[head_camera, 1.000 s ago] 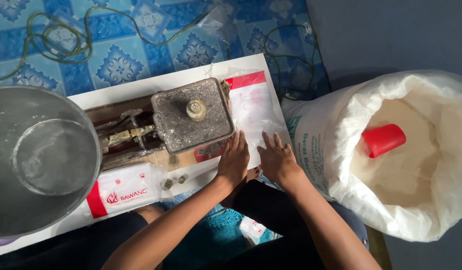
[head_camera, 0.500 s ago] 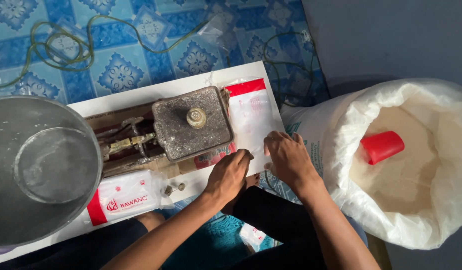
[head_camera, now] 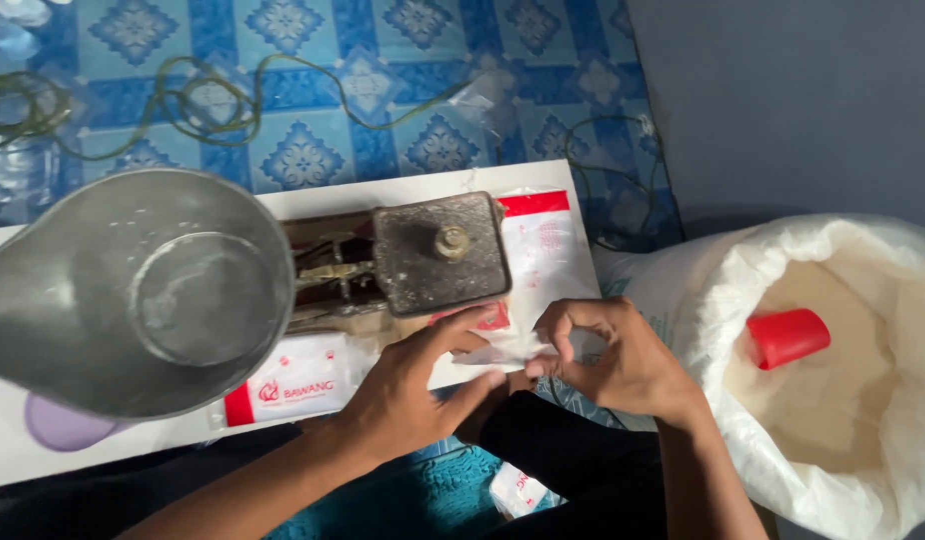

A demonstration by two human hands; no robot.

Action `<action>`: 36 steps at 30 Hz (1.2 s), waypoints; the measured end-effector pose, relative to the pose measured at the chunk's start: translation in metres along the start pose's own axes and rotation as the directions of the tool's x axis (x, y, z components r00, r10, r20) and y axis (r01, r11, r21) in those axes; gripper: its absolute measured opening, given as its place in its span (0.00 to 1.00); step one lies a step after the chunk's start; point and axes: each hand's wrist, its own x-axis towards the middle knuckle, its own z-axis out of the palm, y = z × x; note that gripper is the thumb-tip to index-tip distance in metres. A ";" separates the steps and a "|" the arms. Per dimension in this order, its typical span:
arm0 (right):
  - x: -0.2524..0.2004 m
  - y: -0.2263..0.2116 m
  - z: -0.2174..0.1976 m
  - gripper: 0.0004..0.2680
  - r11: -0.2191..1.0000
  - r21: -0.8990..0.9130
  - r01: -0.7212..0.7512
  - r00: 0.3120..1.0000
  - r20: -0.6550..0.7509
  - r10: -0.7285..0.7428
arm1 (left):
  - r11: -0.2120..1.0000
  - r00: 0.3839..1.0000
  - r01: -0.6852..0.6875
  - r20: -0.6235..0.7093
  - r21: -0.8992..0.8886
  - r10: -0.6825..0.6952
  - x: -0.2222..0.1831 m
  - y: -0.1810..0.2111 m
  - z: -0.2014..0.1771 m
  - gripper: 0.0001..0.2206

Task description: Weighing and bagging powder from a large sack into smaller plastic bags using a scoop and a scale.

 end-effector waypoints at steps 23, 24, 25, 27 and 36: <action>0.058 0.006 0.048 0.17 0.797 0.522 0.305 0.795 -0.600 0.089 | 0.894 0.913 0.375 -0.068 -0.245 -0.402 -0.018 0.018 -0.143 0.12; 0.058 0.006 0.048 0.17 0.803 0.512 0.306 0.763 -0.637 0.115 | 0.868 0.887 0.411 -0.096 -0.278 -0.451 -0.018 0.017 -0.147 0.12; 0.059 0.009 0.047 0.17 0.804 0.509 0.308 0.766 -0.634 0.108 | 0.869 0.887 0.407 -0.103 -0.281 -0.449 -0.020 0.010 -0.147 0.12; 0.061 0.014 0.046 0.14 0.904 0.357 0.237 0.692 -0.715 0.101 | 0.849 0.912 0.242 -0.190 -0.469 -0.365 -0.023 -0.002 -0.148 0.17; 0.064 0.017 0.047 0.14 0.861 0.435 0.264 0.705 -0.696 0.136 | 0.795 0.861 0.196 -0.288 -0.574 -0.419 -0.019 0.002 -0.156 0.18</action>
